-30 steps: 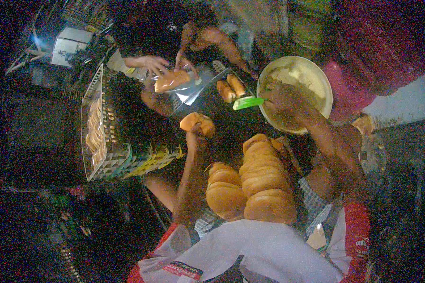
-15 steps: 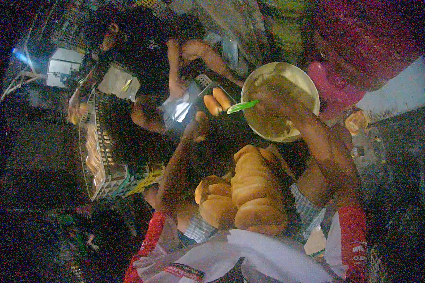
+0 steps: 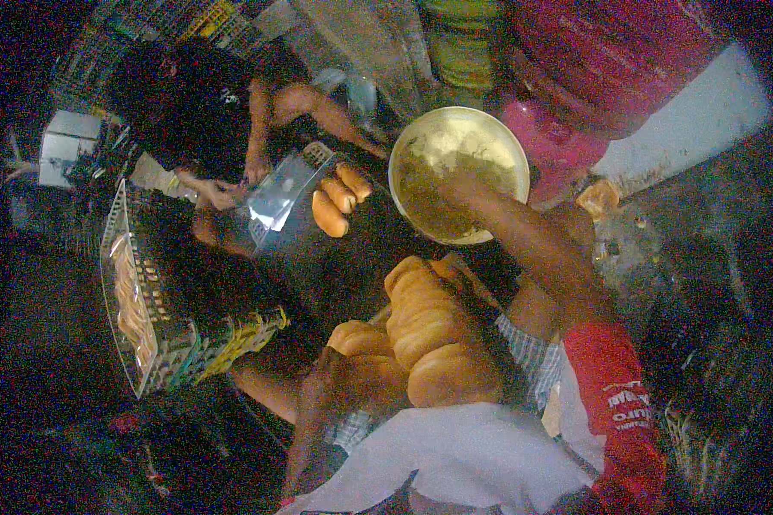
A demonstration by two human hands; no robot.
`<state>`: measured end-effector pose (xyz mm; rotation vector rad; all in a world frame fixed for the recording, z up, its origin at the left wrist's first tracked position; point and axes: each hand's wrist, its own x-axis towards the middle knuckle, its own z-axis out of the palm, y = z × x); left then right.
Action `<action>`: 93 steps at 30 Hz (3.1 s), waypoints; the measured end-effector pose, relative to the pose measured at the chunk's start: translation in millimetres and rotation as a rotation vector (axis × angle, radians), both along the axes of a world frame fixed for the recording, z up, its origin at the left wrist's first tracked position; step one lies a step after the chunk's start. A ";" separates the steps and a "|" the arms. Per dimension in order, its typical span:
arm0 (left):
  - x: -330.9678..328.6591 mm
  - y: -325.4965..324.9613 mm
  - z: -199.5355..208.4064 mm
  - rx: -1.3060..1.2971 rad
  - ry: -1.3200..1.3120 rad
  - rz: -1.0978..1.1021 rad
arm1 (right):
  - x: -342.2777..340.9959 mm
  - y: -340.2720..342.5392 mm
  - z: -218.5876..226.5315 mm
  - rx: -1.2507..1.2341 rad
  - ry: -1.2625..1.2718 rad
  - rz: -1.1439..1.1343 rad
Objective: The person scoops a creamy spread from a bowl using a green spatula and spreads it onto the cut surfaces of small bread rolls. The person handles the rolls one at a time, applying the spread to each piece before placing them on the table.
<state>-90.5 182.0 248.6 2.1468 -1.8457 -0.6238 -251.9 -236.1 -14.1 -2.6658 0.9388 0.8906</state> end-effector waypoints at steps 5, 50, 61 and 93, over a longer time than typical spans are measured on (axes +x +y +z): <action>17.6 12.1 -4.7 -0.008 0.122 0.156 | -21.8 -0.4 -21.3 0.100 -0.034 -0.008; 148.7 -111.0 -226.1 -0.485 1.511 0.941 | 8.7 84.0 190.4 -0.040 -0.901 0.171; 165.2 -178.4 -304.1 0.569 -0.230 0.077 | -11.0 50.3 161.8 -0.060 -0.959 0.156; 10.1 -0.7 -74.0 0.048 -0.161 0.044 | -22.3 -22.5 36.8 0.342 -0.145 -0.138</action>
